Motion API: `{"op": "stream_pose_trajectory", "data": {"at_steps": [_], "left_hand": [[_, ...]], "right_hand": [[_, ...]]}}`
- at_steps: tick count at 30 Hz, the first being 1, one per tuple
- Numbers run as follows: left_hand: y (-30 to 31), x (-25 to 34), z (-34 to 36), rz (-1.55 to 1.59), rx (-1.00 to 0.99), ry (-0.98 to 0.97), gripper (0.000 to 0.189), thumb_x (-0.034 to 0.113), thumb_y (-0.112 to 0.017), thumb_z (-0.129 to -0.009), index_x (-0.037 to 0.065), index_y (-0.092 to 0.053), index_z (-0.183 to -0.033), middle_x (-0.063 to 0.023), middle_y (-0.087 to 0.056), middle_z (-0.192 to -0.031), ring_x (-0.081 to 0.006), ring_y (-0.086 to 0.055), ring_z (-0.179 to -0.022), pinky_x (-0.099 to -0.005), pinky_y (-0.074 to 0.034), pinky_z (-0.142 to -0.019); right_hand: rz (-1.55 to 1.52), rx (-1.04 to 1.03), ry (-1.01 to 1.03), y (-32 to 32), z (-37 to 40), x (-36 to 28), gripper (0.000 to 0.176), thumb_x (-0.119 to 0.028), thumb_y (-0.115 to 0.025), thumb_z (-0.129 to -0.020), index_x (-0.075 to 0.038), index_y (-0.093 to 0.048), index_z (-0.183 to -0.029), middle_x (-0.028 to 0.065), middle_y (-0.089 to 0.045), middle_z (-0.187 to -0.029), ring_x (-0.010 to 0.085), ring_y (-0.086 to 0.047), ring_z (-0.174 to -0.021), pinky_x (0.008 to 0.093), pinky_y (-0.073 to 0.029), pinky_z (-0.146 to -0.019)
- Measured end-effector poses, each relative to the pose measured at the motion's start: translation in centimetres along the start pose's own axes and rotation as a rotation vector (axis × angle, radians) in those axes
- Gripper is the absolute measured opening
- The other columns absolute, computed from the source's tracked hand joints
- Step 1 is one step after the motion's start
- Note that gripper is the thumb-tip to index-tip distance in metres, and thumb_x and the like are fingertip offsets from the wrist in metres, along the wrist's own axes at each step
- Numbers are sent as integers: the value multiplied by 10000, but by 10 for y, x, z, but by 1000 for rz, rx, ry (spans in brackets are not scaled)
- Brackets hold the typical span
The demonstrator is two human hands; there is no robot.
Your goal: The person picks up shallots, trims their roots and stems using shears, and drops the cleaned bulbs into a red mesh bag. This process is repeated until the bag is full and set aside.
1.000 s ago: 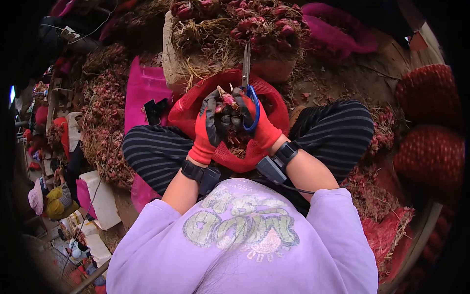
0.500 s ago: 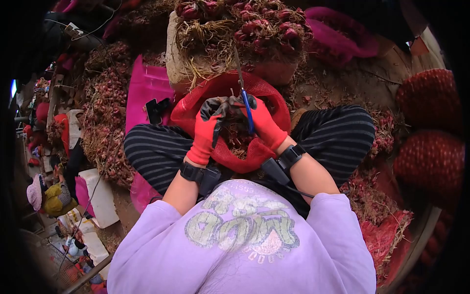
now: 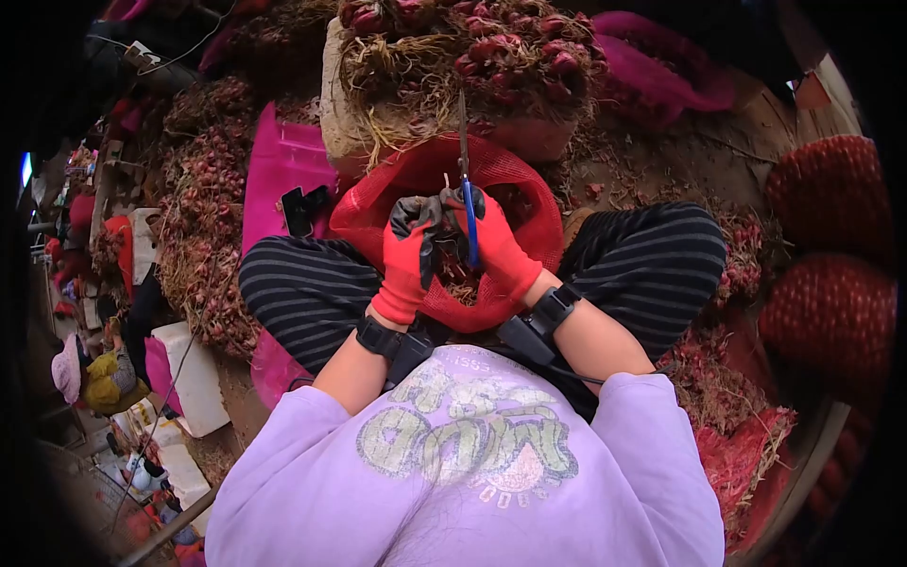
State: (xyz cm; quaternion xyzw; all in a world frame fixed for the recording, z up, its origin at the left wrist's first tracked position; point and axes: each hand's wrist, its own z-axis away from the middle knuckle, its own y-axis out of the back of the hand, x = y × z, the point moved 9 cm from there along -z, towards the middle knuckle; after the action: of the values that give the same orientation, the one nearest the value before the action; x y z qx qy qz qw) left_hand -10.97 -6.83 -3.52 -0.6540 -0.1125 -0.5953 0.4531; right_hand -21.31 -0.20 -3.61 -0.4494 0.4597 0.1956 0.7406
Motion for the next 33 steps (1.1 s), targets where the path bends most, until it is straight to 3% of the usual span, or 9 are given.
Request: {"op": "stream_pose_trajectory", "data": {"at_steps": [5, 8, 12, 13, 16, 19, 24, 28, 33], "left_hand": [[-28, 49, 33, -627, 181, -554, 468, -80, -623, -731, 31, -488, -1165, -58, -552, -1084, -168, -551, -993, -296, -423, -911], [-32, 55, 22, -580, 50, -506, 444, -62, -618, -736, 21, -505, -1158, -68, -563, -1063, -173, -554, -1009, -297, -411, -931], [-25, 38, 1, -164, -110, -132, 387, -71, -559, -763, 12, -534, -1140, -65, -575, -1080, -187, -560, -998, -288, -424, -919], [-32, 47, 1, -87, -102, -155, 271, -39, -533, -831, 14, -563, -1095, -52, -602, -1034, -155, -584, -938, -261, -453, -871], [-24, 51, 1, -37, -16, -118, 216, 112, -524, -915, 25, -548, -1112, -40, -604, -1012, -113, -583, -859, -247, -479, -773], [-18, 55, -2, -31, -46, -67, 231, 156, -521, -928, 45, -541, -1129, -38, -603, -1009, -99, -585, -822, -253, -491, -720], [-18, 48, -4, 135, -146, -12, 232, 139, -486, -940, 44, -535, -1146, -45, -590, -1046, -105, -585, -839, -267, -500, -761], [-24, 56, -1, -34, -132, -55, 233, 125, -457, -951, 24, -530, -1148, -46, -585, -1043, -110, -585, -892, -267, -499, -785], [-26, 49, 4, -159, -159, 16, 294, 221, -421, -972, 15, -523, -1156, -47, -575, -1033, -109, -578, -897, -251, -497, -760]], "right_hand": [[67, -74, 33, -2, 1, 9, 159, -157, -572, -875, -37, -589, -979, -8, -594, -854, 81, -561, -723, 244, -463, -618], [-414, -49, -356, -23, 25, -12, 166, -183, -556, -888, -47, -592, -977, -4, -601, -854, 98, -585, -707, 243, -482, -600], [-214, 3, -167, -2, 12, -21, 200, -149, -560, -877, -7, -575, -1018, 24, -629, -886, 117, -613, -727, 239, -507, -610], [-291, 23, -206, -5, 9, -20, 197, -117, -580, -856, 0, -589, -1015, 31, -630, -888, 112, -596, -734, 240, -488, -627], [216, 159, 71, 15, 8, -44, 173, -73, -590, -828, -4, -612, -984, 41, -631, -885, 116, -587, -760, 245, -475, -670], [105, 29, 198, 10, 12, -63, 177, -65, -585, -810, -4, -625, -971, 44, -635, -893, 119, -587, -804, 251, -471, -708], [14, -68, -1, 6, 19, -56, 233, -90, -582, -809, -3, -614, -1023, 45, -632, -905, 123, -587, -855, 241, -473, -731], [-183, 6, -206, 8, 22, -34, 269, -107, -597, -827, -6, -586, -1077, 46, -628, -920, 122, -590, -869, 236, -480, -738], [128, -130, -8, -23, 19, -51, 325, -153, -683, -797, -14, -576, -1071, 36, -628, -921, 111, -588, -865, 240, -481, -735]]}}
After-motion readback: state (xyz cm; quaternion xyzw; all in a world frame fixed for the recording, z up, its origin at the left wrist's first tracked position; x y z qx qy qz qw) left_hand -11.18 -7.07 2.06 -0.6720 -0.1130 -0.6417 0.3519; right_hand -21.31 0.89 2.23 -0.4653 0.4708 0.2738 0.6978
